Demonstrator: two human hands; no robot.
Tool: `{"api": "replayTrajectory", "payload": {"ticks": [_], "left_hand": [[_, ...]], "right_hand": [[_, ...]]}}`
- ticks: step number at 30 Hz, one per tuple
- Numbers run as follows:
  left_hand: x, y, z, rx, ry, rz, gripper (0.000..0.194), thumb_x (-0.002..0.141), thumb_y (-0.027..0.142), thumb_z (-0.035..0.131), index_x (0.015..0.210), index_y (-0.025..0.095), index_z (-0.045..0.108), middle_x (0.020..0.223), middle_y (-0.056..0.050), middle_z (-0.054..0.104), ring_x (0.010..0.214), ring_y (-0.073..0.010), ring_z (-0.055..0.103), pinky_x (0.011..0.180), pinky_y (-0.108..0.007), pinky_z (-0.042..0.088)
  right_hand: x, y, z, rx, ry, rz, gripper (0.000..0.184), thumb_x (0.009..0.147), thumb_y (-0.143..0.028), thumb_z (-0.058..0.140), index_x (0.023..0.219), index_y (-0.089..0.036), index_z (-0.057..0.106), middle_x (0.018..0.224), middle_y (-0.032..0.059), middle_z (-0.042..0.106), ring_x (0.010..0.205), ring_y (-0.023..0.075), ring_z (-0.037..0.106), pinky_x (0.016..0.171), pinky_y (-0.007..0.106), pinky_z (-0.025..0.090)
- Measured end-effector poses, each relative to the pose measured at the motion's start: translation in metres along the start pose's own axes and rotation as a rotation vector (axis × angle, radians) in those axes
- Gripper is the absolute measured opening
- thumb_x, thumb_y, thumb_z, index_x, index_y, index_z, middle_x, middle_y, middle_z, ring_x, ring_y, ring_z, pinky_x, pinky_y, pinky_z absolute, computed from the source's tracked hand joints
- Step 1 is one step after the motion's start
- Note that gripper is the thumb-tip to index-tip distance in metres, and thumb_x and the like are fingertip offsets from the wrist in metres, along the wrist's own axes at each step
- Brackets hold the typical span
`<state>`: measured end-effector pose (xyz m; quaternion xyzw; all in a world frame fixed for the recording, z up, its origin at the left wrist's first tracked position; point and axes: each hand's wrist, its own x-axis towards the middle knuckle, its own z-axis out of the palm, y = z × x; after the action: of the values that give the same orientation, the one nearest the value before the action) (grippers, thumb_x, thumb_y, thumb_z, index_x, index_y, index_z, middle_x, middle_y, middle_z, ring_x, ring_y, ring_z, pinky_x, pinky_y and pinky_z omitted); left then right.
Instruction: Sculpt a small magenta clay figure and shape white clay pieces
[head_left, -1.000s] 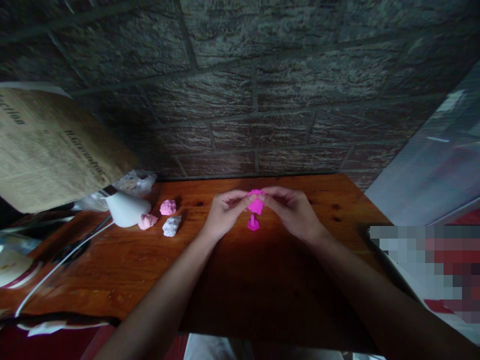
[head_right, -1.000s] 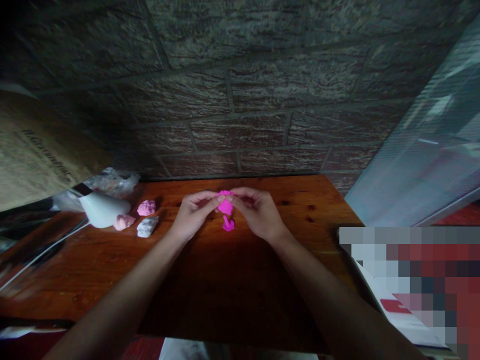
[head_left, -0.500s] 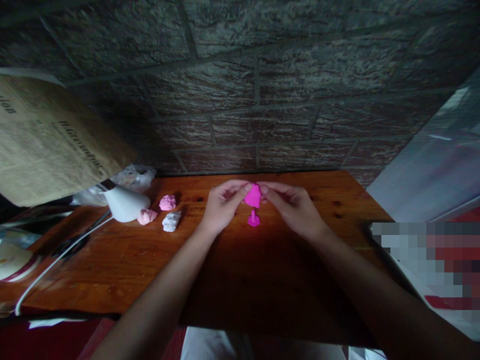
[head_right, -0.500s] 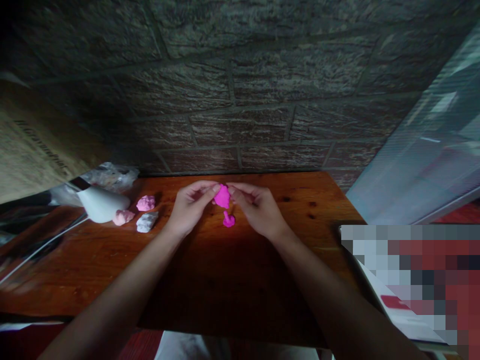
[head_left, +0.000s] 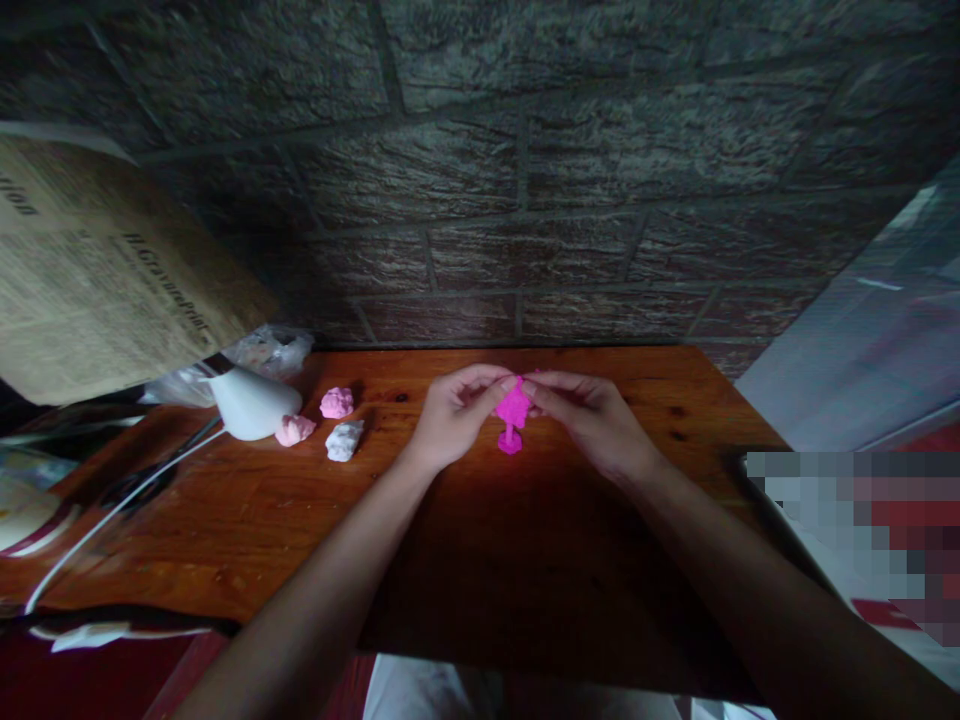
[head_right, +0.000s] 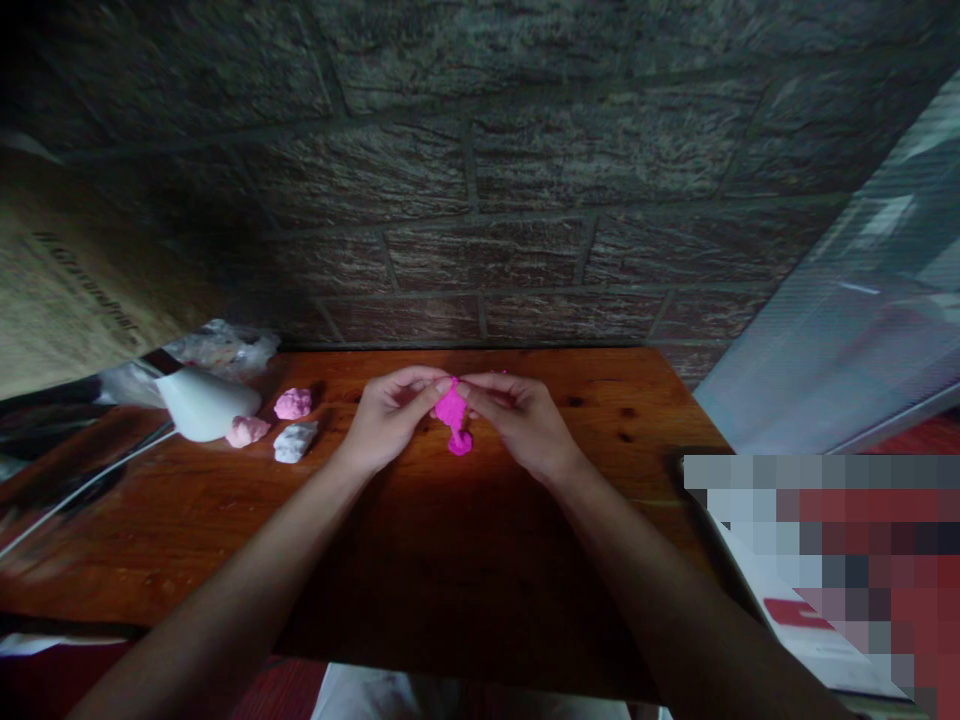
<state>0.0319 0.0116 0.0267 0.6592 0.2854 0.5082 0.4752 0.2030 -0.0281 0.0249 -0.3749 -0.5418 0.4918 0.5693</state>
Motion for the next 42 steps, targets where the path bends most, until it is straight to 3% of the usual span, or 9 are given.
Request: {"api": "replayTrajectory", "payload": {"ticks": [10, 16, 20, 33, 38, 42], "left_hand": [[0.001, 0.002, 0.002, -0.008, 0.011, 0.033, 0.033, 0.076, 0.047, 0.081, 0.085, 0.015, 0.075, 0.082, -0.005, 0.076, 0.073, -0.0147, 0.069, 0.072, -0.026, 0.055], [0.003, 0.001, 0.000, -0.031, 0.073, 0.004, 0.030, 0.077, 0.042, 0.081, 0.090, 0.016, 0.075, 0.085, -0.005, 0.077, 0.071, -0.0132, 0.068, 0.065, -0.023, 0.053], [0.002, 0.004, -0.004, -0.017, 0.044, -0.019, 0.029, 0.077, 0.041, 0.081, 0.091, 0.016, 0.079, 0.082, -0.005, 0.078, 0.065, -0.0129, 0.065, 0.058, -0.023, 0.050], [0.003, 0.007, -0.004, -0.081, 0.012, -0.017, 0.028, 0.073, 0.040, 0.084, 0.088, 0.016, 0.079, 0.076, -0.004, 0.076, 0.059, -0.0099, 0.061, 0.057, -0.022, 0.048], [0.001, 0.008, -0.005, -0.039, 0.013, -0.023, 0.028, 0.074, 0.042, 0.083, 0.086, 0.017, 0.079, 0.075, -0.004, 0.076, 0.058, -0.0104, 0.059, 0.054, -0.023, 0.047], [0.002, 0.006, -0.008, -0.025, -0.056, -0.030, 0.025, 0.075, 0.040, 0.083, 0.085, 0.017, 0.078, 0.076, -0.004, 0.075, 0.057, -0.0101, 0.058, 0.054, -0.023, 0.047]], "right_hand": [[-0.001, -0.005, 0.001, -0.123, -0.012, -0.060, 0.032, 0.079, -0.053, 0.076, 0.094, -0.024, 0.080, 0.089, 0.0022, 0.078, 0.086, 0.0189, 0.071, 0.085, 0.032, 0.056], [-0.002, -0.004, 0.001, -0.134, -0.154, -0.016, 0.028, 0.082, -0.046, 0.075, 0.098, -0.024, 0.081, 0.086, 0.0023, 0.078, 0.087, 0.0207, 0.072, 0.085, 0.034, 0.056], [-0.002, -0.005, 0.001, -0.198, -0.119, -0.081, 0.027, 0.085, -0.044, 0.071, 0.104, -0.026, 0.080, 0.097, 0.0018, 0.079, 0.091, 0.0209, 0.072, 0.088, 0.035, 0.057], [-0.005, -0.001, 0.010, -0.142, 0.139, -0.183, 0.022, 0.083, -0.041, 0.076, 0.096, -0.023, 0.079, 0.100, 0.0038, 0.080, 0.095, 0.0207, 0.073, 0.091, 0.035, 0.057], [-0.007, -0.001, 0.009, -0.168, 0.113, -0.187, 0.018, 0.084, -0.040, 0.075, 0.094, -0.025, 0.079, 0.097, 0.0031, 0.080, 0.090, 0.0204, 0.074, 0.086, 0.035, 0.057], [-0.009, 0.000, 0.006, -0.247, 0.096, -0.202, 0.016, 0.086, -0.037, 0.073, 0.092, -0.024, 0.079, 0.090, 0.0027, 0.079, 0.083, 0.0192, 0.073, 0.081, 0.033, 0.056]]}}
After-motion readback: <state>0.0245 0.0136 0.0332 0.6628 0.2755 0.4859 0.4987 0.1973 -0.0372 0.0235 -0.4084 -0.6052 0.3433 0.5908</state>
